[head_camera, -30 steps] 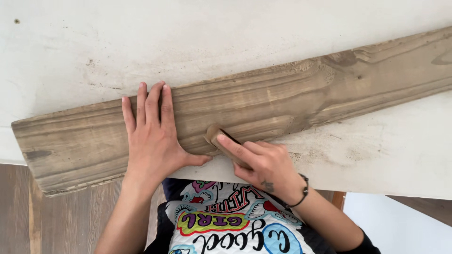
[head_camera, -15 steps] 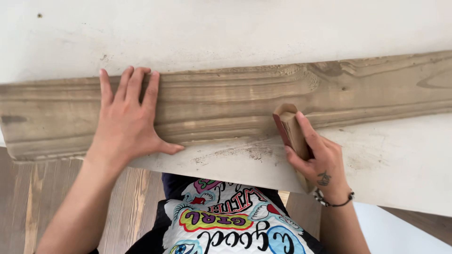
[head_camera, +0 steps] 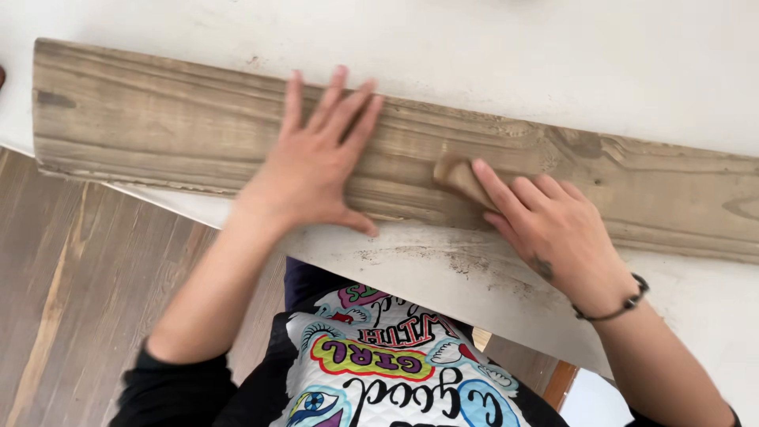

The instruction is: The person sands a long wooden plank on a white table using a sanding block. They hold the plank with their left hand and rub the surface with the sanding block in their right hand, moving along the length of the plank repeatedly.

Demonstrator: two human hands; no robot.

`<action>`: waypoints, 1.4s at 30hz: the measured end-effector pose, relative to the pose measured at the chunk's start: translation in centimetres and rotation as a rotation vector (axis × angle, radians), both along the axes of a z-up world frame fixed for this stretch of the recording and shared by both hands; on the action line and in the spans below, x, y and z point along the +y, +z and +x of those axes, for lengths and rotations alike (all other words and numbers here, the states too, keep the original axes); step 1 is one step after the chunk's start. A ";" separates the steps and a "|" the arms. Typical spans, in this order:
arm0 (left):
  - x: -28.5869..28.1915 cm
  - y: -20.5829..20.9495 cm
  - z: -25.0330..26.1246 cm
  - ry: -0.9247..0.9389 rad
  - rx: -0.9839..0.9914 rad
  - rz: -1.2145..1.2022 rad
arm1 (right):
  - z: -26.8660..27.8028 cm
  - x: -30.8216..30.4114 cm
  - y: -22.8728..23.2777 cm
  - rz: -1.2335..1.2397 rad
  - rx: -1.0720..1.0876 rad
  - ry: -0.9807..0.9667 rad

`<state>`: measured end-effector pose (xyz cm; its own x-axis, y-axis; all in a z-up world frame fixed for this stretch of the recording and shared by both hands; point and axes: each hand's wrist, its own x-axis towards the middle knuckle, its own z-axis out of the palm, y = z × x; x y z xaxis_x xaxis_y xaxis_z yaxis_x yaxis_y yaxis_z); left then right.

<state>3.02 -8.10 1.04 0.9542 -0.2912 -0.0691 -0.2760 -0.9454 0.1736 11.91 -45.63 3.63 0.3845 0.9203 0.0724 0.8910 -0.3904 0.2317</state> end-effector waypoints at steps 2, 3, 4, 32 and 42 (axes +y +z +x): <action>-0.8 -1.1 0.2 0.019 -0.053 -0.041 | 0.3 2.2 -1.0 -0.017 -0.016 0.014; -1.2 -1.7 0.4 0.030 -0.106 -0.080 | 0.5 3.2 -1.6 -0.033 -0.033 0.018; -1.2 -1.8 0.3 0.034 -0.104 -0.084 | 0.3 4.1 -1.6 -0.037 -0.032 0.022; -1.6 -1.6 0.3 0.095 -0.167 -0.134 | 11.2 3.2 -2.4 0.056 0.544 0.601; -1.7 -1.3 0.4 0.096 -0.200 -0.090 | 8.4 5.0 -3.6 0.154 0.219 0.500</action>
<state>3.44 -9.77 -0.23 0.9700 -0.1945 0.1458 -0.2224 -0.9522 0.2095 20.33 -40.64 0.00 -0.0742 0.9794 0.1877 0.9970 0.0766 -0.0056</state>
